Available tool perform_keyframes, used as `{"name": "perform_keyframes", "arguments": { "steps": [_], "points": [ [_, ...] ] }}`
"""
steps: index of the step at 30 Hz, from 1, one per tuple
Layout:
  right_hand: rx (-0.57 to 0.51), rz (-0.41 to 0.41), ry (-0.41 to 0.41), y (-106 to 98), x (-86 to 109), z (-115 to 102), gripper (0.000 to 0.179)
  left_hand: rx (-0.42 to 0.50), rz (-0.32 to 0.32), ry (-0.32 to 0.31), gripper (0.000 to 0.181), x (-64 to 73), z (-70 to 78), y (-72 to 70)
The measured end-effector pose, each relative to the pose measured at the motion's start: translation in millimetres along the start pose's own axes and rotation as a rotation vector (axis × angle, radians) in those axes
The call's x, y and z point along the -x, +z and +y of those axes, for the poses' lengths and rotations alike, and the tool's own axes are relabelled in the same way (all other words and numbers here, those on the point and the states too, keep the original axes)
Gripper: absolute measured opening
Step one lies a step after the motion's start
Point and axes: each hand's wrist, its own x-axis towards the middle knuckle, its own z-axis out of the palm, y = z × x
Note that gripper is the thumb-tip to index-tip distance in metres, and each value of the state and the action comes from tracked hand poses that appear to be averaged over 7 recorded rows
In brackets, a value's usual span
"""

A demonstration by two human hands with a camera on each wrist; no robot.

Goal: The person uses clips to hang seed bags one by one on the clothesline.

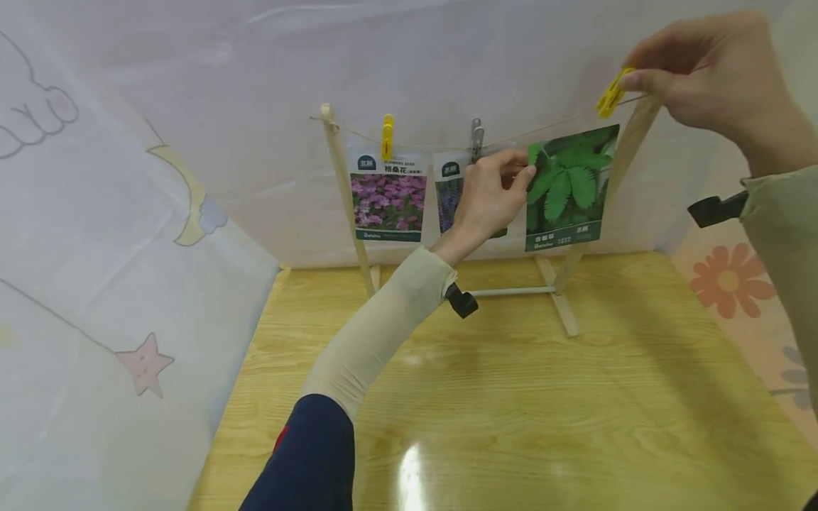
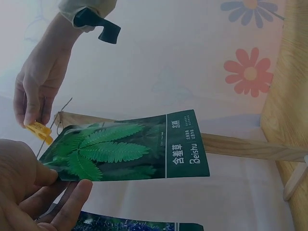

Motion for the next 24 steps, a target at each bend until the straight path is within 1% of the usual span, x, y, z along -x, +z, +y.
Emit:
{"name": "perform_keyframes", "arguments": {
  "steps": [5, 10, 15, 20, 24],
  "points": [
    [0.031, -0.017, -0.013, 2.4, -1.2, 0.2, 0.027, -0.012, 0.000, 0.012, 0.028, 0.2, -0.2, 0.3],
    [0.047, -0.039, -0.002, 5.5, -1.5, -1.1, 0.028, -0.018, 0.007, 0.037, 0.029, 0.7, -1.3, 0.0],
    [0.031, -0.054, -0.019, 7.2, -0.9, -2.2, 0.026, -0.022, 0.015, 0.036, 0.027, 0.3, -1.3, 1.5],
    [-0.009, -0.068, -0.010, 6.5, 1.9, -0.3, 0.023, -0.020, 0.016, 0.047, 0.027, -1.2, -0.9, 4.6],
    [0.012, -0.069, -0.012, 6.5, 4.3, 1.4, 0.024, -0.027, 0.011, 0.054, 0.028, -2.3, -0.7, 6.3]
  ]
}}
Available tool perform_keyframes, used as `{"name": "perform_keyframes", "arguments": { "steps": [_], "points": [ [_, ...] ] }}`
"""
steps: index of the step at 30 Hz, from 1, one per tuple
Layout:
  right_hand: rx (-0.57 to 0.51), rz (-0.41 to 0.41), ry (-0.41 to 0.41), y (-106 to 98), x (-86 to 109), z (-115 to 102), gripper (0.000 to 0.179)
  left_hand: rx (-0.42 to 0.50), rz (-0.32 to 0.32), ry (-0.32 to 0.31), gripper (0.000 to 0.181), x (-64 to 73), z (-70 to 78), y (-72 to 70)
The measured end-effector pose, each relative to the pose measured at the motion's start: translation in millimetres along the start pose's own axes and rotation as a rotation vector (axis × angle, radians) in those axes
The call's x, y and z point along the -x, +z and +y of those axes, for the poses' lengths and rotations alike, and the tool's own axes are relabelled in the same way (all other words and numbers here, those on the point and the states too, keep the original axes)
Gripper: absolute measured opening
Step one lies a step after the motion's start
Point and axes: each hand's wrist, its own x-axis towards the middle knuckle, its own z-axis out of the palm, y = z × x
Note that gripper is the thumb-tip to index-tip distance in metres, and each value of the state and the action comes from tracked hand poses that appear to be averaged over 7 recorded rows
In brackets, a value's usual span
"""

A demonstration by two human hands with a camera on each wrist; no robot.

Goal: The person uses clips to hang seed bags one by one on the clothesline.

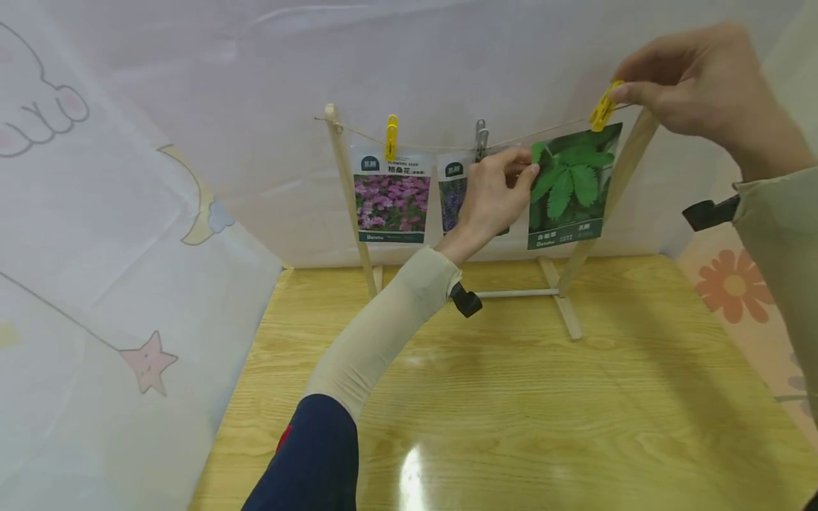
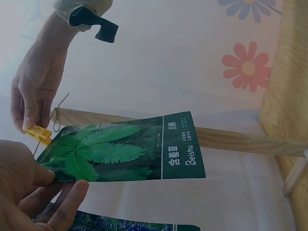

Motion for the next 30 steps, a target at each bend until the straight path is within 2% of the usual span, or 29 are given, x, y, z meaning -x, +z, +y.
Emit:
{"name": "perform_keyframes", "arguments": {
  "steps": [21, 27, 30],
  "points": [
    [-0.007, -0.072, 0.073, 2.0, -0.1, -2.6, 0.026, 0.016, 0.008, -0.015, 0.027, 0.3, 1.0, -0.5],
    [0.029, -0.102, 0.075, 3.5, -4.3, -4.7, 0.029, 0.011, 0.019, -0.023, 0.027, 0.0, 0.8, -1.1],
    [0.073, -0.111, 0.043, 4.9, -4.7, -5.4, 0.030, 0.014, 0.022, -0.015, 0.026, 0.6, 0.6, -0.8]
  ]
}}
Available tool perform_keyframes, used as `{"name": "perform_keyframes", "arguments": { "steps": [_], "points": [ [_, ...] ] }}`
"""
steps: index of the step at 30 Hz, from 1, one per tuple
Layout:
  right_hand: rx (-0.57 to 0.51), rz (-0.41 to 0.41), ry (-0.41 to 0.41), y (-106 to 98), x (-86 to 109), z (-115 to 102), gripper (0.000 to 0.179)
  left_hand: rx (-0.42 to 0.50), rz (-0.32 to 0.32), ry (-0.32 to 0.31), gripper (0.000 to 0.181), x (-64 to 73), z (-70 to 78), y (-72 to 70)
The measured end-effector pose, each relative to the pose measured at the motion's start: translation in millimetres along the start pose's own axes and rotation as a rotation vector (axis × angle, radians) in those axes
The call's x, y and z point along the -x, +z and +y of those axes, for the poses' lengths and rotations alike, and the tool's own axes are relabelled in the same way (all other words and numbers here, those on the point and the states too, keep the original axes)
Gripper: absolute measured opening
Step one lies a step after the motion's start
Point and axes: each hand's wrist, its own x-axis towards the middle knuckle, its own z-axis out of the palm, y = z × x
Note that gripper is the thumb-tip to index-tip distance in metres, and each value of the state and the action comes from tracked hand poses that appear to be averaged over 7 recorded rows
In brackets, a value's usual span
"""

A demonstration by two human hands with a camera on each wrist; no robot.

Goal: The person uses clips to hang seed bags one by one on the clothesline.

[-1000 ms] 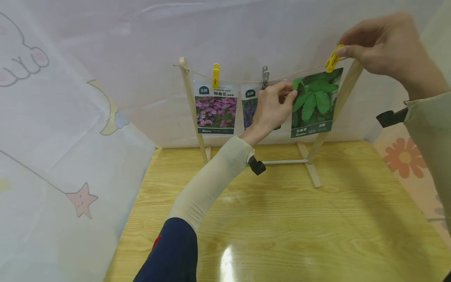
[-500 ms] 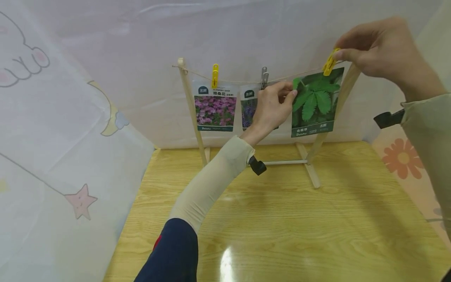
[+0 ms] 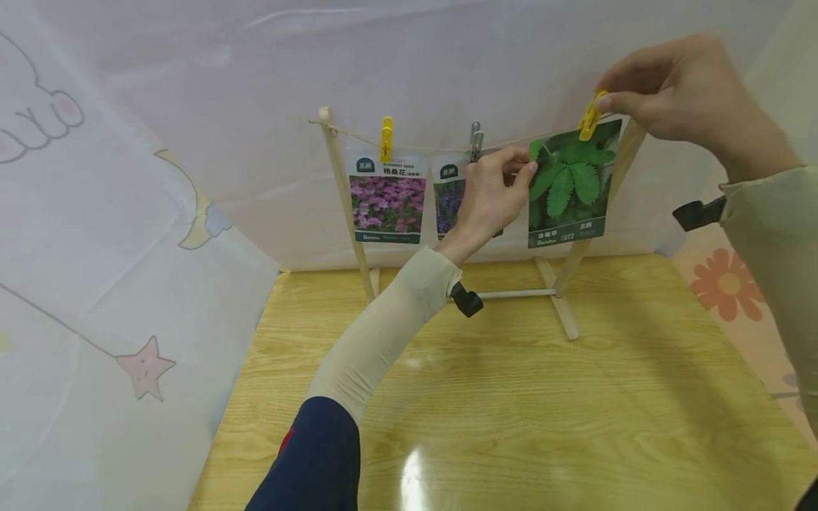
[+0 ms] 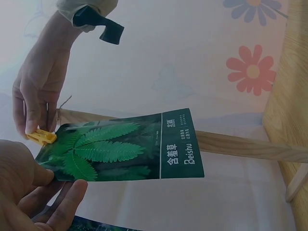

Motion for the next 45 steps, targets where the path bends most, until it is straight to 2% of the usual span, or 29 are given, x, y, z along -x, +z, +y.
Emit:
{"name": "perform_keyframes", "arguments": {
  "steps": [5, 10, 15, 23, 35, 45],
  "points": [
    [0.035, -0.006, 0.007, -0.5, 2.9, 1.4, 0.032, 0.017, -0.017, 0.017, 0.026, -0.6, 0.1, 1.5],
    [0.030, -0.018, 0.004, -1.5, 3.5, 2.4, 0.033, 0.012, 0.006, 0.036, 0.026, -2.4, -2.9, 0.8],
    [0.047, -0.039, -0.008, -0.2, 2.5, 3.7, 0.034, 0.007, 0.006, 0.028, 0.027, -1.7, -5.7, 0.7],
    [0.047, -0.060, 0.017, 2.3, 1.4, 4.0, 0.036, 0.003, 0.001, 0.011, 0.026, -0.9, -6.9, 1.7],
    [0.122, -0.120, -0.001, 2.7, -0.2, 4.2, 0.044, 0.009, 0.016, 0.037, 0.025, -1.9, -9.1, 1.0],
    [0.136, -0.109, -0.025, 5.6, -0.1, 4.6, 0.045, 0.011, 0.002, 0.034, 0.026, -1.6, -6.7, 1.4]
  ]
}}
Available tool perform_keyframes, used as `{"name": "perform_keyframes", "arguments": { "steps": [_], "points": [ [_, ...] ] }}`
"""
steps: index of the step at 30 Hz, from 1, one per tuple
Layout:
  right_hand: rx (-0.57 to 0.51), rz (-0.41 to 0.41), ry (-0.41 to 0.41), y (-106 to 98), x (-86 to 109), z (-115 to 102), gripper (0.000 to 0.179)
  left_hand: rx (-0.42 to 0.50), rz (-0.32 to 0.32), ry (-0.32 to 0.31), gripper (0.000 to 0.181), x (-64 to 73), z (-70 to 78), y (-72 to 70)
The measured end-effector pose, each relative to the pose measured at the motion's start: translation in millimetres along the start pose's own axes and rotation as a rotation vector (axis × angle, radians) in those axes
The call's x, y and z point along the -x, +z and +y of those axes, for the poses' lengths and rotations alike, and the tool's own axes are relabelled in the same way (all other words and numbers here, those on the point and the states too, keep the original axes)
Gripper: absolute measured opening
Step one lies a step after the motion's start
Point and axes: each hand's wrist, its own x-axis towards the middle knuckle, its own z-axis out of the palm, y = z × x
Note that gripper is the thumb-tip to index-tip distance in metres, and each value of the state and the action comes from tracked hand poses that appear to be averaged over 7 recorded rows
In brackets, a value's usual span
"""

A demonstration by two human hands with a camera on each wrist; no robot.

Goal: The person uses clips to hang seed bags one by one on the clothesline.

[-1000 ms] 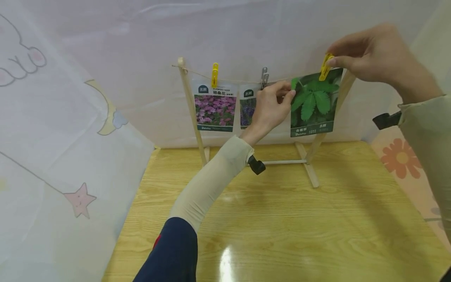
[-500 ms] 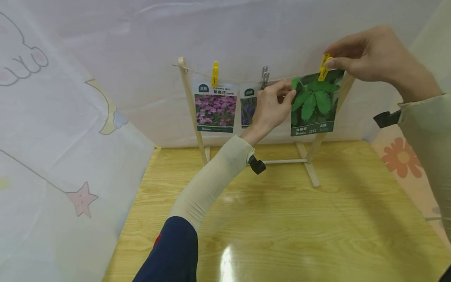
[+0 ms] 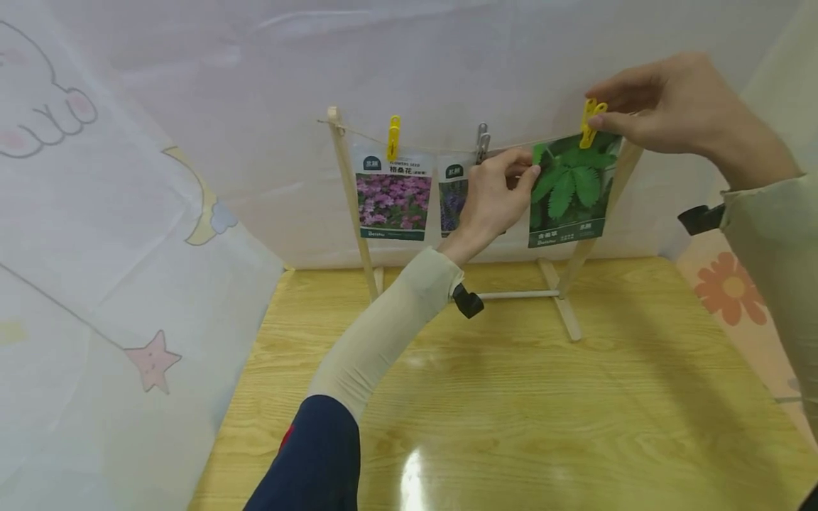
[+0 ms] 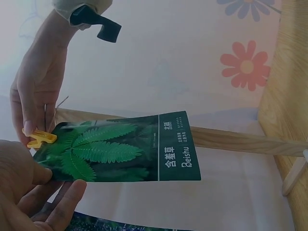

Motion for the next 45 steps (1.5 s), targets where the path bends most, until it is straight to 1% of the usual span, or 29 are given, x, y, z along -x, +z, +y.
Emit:
{"name": "perform_keyframes", "arguments": {
  "steps": [4, 12, 16, 21, 27, 30, 35, 42, 45],
  "points": [
    [-0.010, -0.008, 0.000, 2, 0.2, 1, 0.047, -0.012, -0.002, -0.004, 0.024, 0.7, 0.2, -0.7],
    [-0.019, 0.023, -0.041, 3, 1.9, 1, 0.046, -0.018, -0.001, 0.005, 0.023, 0.7, -0.7, -0.9],
    [-0.046, 0.062, -0.080, 6, 3.3, 1, 0.045, -0.018, 0.000, -0.005, 0.023, 1.5, -1.1, -0.8],
    [-0.129, 0.115, -0.112, 9, 6.1, 2, 0.042, -0.014, 0.000, -0.012, 0.023, 2.3, -2.1, -0.8],
    [-0.207, 0.207, -0.170, 11, 10.7, -1, 0.039, -0.007, 0.001, -0.001, 0.023, 4.1, -3.9, -1.4],
    [-0.218, 0.240, -0.207, 12, 12.6, -1, 0.039, -0.005, 0.007, 0.007, 0.023, 5.1, -5.1, -2.2],
    [-0.210, 0.240, -0.191, 10, 16.9, 0, 0.041, 0.010, 0.013, 0.012, 0.025, 5.5, -6.7, -3.5],
    [-0.297, 0.244, -0.129, 14, 25.9, 3, 0.035, 0.041, 0.014, 0.002, 0.023, 9.4, -9.3, -3.7],
    [-0.305, 0.245, -0.134, 16, 30.6, 4, 0.034, 0.045, 0.021, 0.011, 0.022, 11.5, -10.4, -3.9]
  ]
}}
